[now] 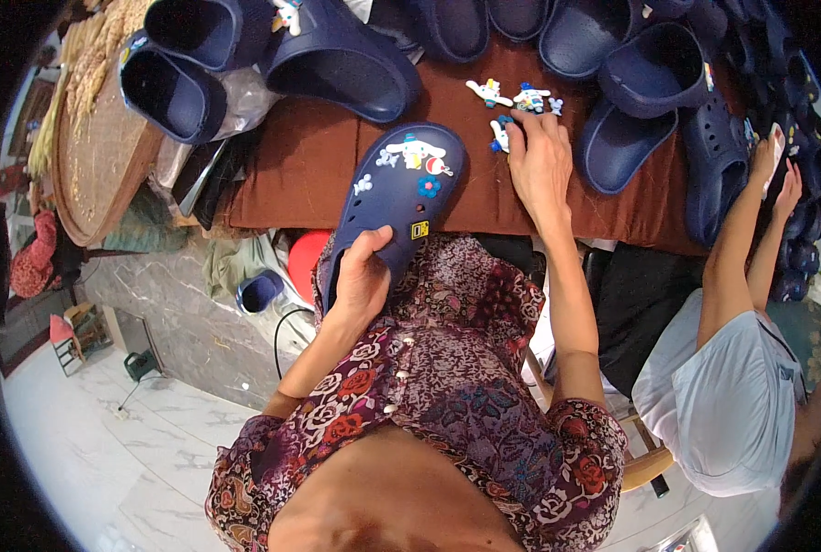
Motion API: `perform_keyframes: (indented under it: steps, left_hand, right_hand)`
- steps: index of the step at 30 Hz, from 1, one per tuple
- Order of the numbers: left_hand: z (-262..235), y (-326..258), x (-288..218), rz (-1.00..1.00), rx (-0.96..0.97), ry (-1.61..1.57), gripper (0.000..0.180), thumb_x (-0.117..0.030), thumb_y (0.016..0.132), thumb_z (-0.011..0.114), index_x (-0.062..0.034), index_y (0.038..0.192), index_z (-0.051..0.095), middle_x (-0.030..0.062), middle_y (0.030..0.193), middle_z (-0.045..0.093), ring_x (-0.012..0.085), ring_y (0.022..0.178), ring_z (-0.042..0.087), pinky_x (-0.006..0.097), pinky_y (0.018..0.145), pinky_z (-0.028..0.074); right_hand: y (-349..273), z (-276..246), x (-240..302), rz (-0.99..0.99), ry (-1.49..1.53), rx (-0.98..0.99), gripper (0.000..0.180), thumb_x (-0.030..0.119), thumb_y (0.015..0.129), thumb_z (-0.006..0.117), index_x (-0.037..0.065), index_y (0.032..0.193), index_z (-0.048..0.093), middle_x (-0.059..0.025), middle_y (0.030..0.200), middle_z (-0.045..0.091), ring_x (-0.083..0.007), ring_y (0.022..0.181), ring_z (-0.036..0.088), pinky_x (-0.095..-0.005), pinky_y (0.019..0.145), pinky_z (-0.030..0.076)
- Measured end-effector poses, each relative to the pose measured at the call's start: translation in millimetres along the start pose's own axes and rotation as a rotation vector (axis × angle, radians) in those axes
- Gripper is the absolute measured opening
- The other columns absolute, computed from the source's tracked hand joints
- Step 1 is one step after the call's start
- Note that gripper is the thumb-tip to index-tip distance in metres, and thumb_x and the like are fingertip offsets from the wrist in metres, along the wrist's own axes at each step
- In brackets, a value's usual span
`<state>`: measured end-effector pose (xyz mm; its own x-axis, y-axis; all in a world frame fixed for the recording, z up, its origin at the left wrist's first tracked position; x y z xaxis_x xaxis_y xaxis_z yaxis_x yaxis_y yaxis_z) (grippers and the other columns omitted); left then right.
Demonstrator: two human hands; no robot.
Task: Decorating blue clogs by inserting small plastic charms into the holes.
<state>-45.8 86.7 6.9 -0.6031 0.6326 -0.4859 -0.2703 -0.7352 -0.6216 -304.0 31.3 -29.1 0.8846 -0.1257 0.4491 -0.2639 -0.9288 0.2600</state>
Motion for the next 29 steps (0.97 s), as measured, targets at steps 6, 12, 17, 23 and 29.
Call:
perform_keyframes:
  steps: [6, 12, 17, 23, 29]
  left_hand:
    - [1, 0, 2, -0.024, -0.017, -0.033, 0.027, -0.008, 0.089, 0.065, 0.0042, 0.113, 0.062, 0.0070, 0.110, 0.066, 0.0152, 0.102, 0.063, 0.032, 0.094, 0.048]
    - [7, -1, 0, 0.005, -0.011, -0.018, 0.027, -0.008, 0.089, 0.065, 0.0023, 0.114, 0.062, 0.0063, 0.108, 0.066, 0.0152, 0.100, 0.063, 0.031, 0.094, 0.048]
    - [5, -1, 0, 0.009, -0.036, -0.007, 0.026, -0.010, 0.089, 0.066, 0.0011, 0.112, 0.062, 0.0044, 0.106, 0.066, 0.0138, 0.098, 0.062, 0.030, 0.092, 0.048]
    - [4, 1, 0, -0.022, -0.007, 0.004, 0.025, -0.013, 0.088, 0.069, 0.0008, 0.109, 0.063, 0.0032, 0.103, 0.066, 0.0113, 0.096, 0.062, 0.028, 0.088, 0.048]
    - [-3, 2, 4, 0.015, -0.011, -0.012, 0.025, -0.012, 0.089, 0.068, 0.0009, 0.110, 0.063, 0.0037, 0.105, 0.066, 0.0114, 0.097, 0.062, 0.028, 0.089, 0.048]
  right_hand:
    - [10, 3, -3, -0.016, 0.015, 0.043, 0.021, 0.019, 0.089, 0.066, 0.006, 0.106, 0.069, -0.0140, 0.101, 0.065, -0.0342, 0.094, 0.061, -0.0455, 0.083, 0.047]
    - [6, -4, 7, 0.013, 0.175, 0.098, 0.018, 0.015, 0.086, 0.068, 0.005, 0.100, 0.063, -0.0110, 0.095, 0.065, -0.0300, 0.088, 0.062, -0.0427, 0.080, 0.047]
    - [-26, -24, 42, 0.086, 0.467, 0.006, 0.022, 0.006, 0.084, 0.072, 0.004, 0.104, 0.064, -0.0100, 0.093, 0.065, -0.0239, 0.084, 0.064, -0.0353, 0.077, 0.050]
    - [-60, -29, 77, -0.258, 0.571, -0.033, 0.020, -0.001, 0.076, 0.079, 0.004, 0.093, 0.071, -0.0101, 0.091, 0.069, -0.0258, 0.084, 0.067, -0.0344, 0.073, 0.054]
    - [-67, -17, 86, -0.357, 0.538, -0.021, 0.021, -0.001, 0.077, 0.079, 0.004, 0.096, 0.070, -0.0102, 0.095, 0.071, -0.0253, 0.085, 0.068, -0.0338, 0.073, 0.055]
Point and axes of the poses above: each hand's wrist, its own y-axis towards the middle knuckle, its own z-axis out of the palm, x = y × z, the point moved 1 cm from there along y, towards the middle knuckle
